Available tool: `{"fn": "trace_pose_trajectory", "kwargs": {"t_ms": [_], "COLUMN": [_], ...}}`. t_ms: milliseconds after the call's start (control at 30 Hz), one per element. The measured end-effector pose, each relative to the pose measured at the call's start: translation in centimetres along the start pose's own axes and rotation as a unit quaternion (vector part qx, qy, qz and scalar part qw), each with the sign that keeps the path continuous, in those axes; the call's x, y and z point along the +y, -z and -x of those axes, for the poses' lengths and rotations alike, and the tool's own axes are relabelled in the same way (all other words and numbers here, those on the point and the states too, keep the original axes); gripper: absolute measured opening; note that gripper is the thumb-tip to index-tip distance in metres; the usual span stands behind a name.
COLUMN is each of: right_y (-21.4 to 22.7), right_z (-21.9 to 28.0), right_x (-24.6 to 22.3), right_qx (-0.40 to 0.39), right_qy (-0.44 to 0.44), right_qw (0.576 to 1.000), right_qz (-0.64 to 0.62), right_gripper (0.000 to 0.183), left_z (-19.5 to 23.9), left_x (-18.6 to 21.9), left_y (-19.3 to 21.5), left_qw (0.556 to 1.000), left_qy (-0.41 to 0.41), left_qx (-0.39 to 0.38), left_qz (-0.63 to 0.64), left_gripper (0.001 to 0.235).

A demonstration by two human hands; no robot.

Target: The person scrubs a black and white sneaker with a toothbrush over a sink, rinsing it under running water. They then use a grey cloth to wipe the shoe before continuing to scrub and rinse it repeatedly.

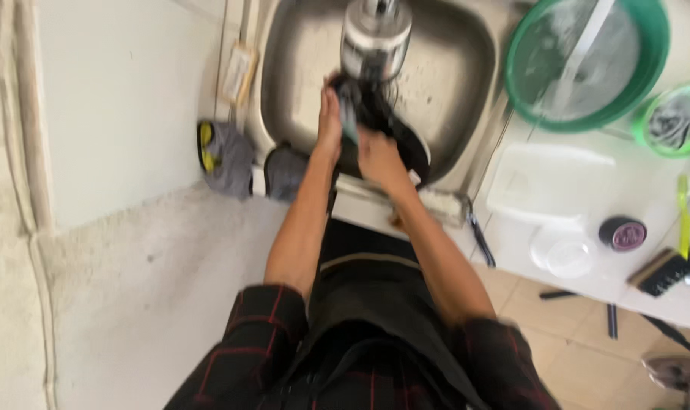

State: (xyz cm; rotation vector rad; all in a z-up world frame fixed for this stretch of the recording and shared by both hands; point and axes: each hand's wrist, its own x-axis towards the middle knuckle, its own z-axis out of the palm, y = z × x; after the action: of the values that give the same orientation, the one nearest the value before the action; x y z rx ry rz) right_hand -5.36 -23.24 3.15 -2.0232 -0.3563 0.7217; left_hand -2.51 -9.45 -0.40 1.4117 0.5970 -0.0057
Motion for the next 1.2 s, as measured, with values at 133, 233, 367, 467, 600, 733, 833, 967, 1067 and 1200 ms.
{"fn": "trace_pose_trajectory", "kwargs": {"t_ms": [133,233,367,467,600,733,833,967,1067,1200], "right_y": [0.2,0.7,2.5,1.1,2.8,2.5,2.4,4.8,8.2,5.9], "right_z": [1.2,2.1,1.6,4.6,-1.4,-1.5,-1.0,-4.5,3.2,3.9], "right_x": [0.0,0.0,-4.0,-0.3,-1.7,-1.4,-1.6,-6.7,-14.5,-6.9], "right_qx": [-0.036,-0.056,-0.021,-0.065,-0.053,-0.024,-0.005,-0.068,-0.043,-0.054], "right_qy": [-0.158,-0.186,-0.189,-0.22,-0.159,-0.162,-0.113,-0.258,-0.143,-0.213], "right_qw": [0.986,0.98,0.978,0.973,0.983,0.986,0.994,0.935,0.982,0.975], "right_qz": [-0.039,-0.03,-0.084,-0.013,0.071,-0.015,-0.01,-0.234,-0.112,0.02], "right_gripper": [0.053,0.051,0.055,0.046,0.044,0.048,0.04,0.058,0.051,0.042], "left_z": [-1.8,-0.1,0.5,0.3,-0.1,-0.1,-0.9,-1.2,-1.8,0.2], "left_x": [1.1,0.8,1.9,1.2,1.7,2.2,1.7,2.5,1.8,0.6], "left_y": [-0.4,-0.7,-1.5,-1.3,0.2,0.8,1.0,1.0,1.4,1.3], "left_qw": [0.998,0.997,0.994,0.991,0.995,0.999,0.997,0.997,0.993,0.995], "left_qy": [-0.03,-0.011,-0.042,-0.012,-0.016,-0.022,-0.034,-0.058,-0.049,-0.016], "left_qx": [-0.003,-0.026,-0.023,-0.059,-0.083,-0.039,-0.035,-0.013,-0.033,-0.051], "left_qz": [0.049,0.066,0.103,0.121,0.06,0.005,-0.059,-0.059,-0.104,-0.079], "left_gripper": [0.071,0.067,0.058,0.062,0.064,0.07,0.068,0.057,0.072,0.068]}}
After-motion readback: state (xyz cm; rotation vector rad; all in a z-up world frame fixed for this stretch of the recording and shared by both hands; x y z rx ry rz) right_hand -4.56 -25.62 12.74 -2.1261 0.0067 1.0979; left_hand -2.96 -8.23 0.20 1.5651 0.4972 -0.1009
